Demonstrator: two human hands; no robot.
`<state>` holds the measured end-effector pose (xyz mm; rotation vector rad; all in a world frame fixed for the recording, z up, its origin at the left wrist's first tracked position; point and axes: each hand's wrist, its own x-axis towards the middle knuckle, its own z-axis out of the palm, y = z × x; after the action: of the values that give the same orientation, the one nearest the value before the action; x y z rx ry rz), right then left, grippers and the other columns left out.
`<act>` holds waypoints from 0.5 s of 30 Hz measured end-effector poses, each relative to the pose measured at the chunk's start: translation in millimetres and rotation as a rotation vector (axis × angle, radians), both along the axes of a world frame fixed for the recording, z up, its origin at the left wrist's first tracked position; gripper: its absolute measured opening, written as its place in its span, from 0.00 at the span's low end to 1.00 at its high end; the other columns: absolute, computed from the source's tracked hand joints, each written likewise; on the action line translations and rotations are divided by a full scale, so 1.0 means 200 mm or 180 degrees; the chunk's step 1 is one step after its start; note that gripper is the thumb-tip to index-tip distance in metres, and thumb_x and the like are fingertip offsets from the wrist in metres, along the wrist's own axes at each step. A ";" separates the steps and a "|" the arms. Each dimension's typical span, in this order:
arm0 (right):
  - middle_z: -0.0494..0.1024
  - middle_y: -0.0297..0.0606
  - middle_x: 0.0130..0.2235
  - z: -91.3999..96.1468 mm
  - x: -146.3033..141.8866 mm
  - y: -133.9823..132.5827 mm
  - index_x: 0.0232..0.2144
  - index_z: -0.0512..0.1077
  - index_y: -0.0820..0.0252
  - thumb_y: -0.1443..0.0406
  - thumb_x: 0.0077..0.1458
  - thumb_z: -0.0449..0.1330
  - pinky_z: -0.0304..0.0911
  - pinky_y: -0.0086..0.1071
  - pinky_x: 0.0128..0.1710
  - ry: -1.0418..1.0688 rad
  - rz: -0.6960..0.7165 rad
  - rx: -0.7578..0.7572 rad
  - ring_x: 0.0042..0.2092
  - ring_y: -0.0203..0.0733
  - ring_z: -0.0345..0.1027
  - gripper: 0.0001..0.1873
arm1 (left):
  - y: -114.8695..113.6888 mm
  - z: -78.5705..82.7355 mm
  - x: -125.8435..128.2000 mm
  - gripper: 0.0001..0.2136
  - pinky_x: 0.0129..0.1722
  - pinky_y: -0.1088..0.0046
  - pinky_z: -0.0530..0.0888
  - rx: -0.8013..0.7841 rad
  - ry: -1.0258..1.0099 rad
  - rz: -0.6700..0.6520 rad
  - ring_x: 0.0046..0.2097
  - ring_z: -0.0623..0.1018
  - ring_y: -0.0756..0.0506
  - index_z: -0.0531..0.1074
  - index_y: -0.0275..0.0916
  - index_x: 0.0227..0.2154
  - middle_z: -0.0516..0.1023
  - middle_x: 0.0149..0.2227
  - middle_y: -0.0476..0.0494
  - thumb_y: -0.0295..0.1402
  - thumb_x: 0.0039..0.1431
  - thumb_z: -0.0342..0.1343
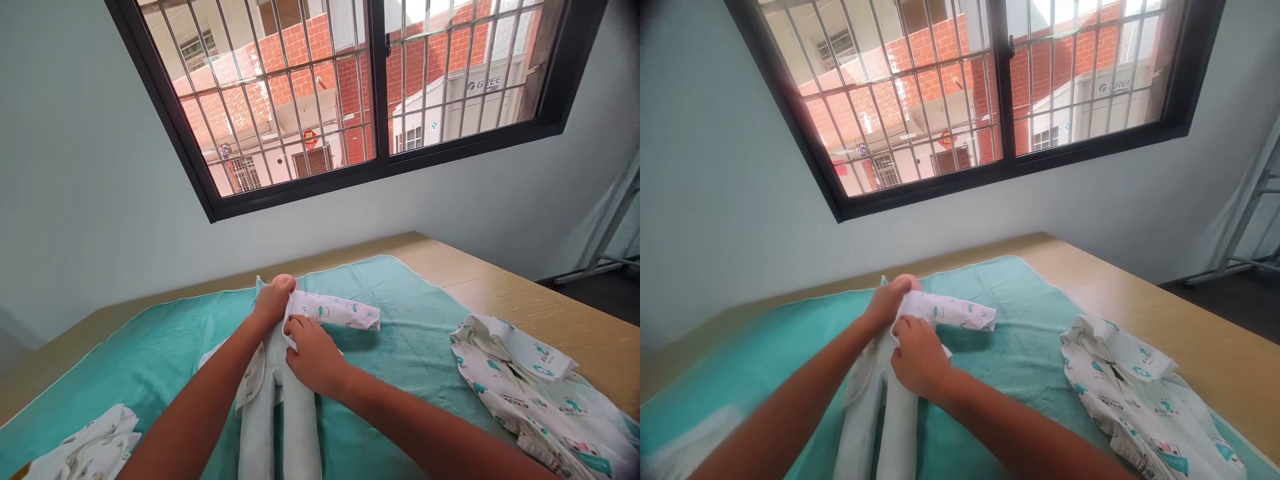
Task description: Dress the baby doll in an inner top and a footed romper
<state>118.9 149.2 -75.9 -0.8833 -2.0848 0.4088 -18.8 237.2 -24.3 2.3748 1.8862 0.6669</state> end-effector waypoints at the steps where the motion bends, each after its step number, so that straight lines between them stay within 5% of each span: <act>1: 0.69 0.41 0.45 0.02 0.00 0.00 0.38 0.64 0.59 0.74 0.48 0.53 0.57 0.38 0.50 -0.0117 0.0000 0.0046 0.47 0.46 0.60 0.13 | 0.00 0.01 -0.01 0.07 0.45 0.65 0.68 0.0054 0.0146 0.0098 0.47 0.73 0.42 0.71 0.43 0.36 0.75 0.45 0.44 0.29 0.57 0.49; 7: 0.72 0.45 0.42 0.08 0.05 0.05 0.37 0.67 0.62 0.70 0.52 0.53 0.59 0.37 0.42 -0.0688 -0.0272 -0.0220 0.43 0.47 0.65 0.08 | 0.02 0.02 -0.12 0.05 0.36 0.68 0.66 0.0056 0.0581 0.0845 0.36 0.75 0.42 0.69 0.40 0.33 0.76 0.34 0.41 0.29 0.57 0.49; 15: 0.78 0.40 0.39 0.09 0.04 -0.03 0.38 0.72 0.61 0.69 0.55 0.51 0.57 0.31 0.32 -0.0914 0.0934 -0.0066 0.37 0.41 0.69 0.11 | -0.07 0.04 -0.08 0.11 0.36 0.71 0.68 0.0146 0.0481 0.0477 0.41 0.74 0.45 0.71 0.41 0.39 0.77 0.43 0.44 0.33 0.64 0.43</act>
<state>127.8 143.8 -58.8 -0.6791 -2.4922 0.4803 -35.2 223.3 -17.3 2.3916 2.1501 0.5595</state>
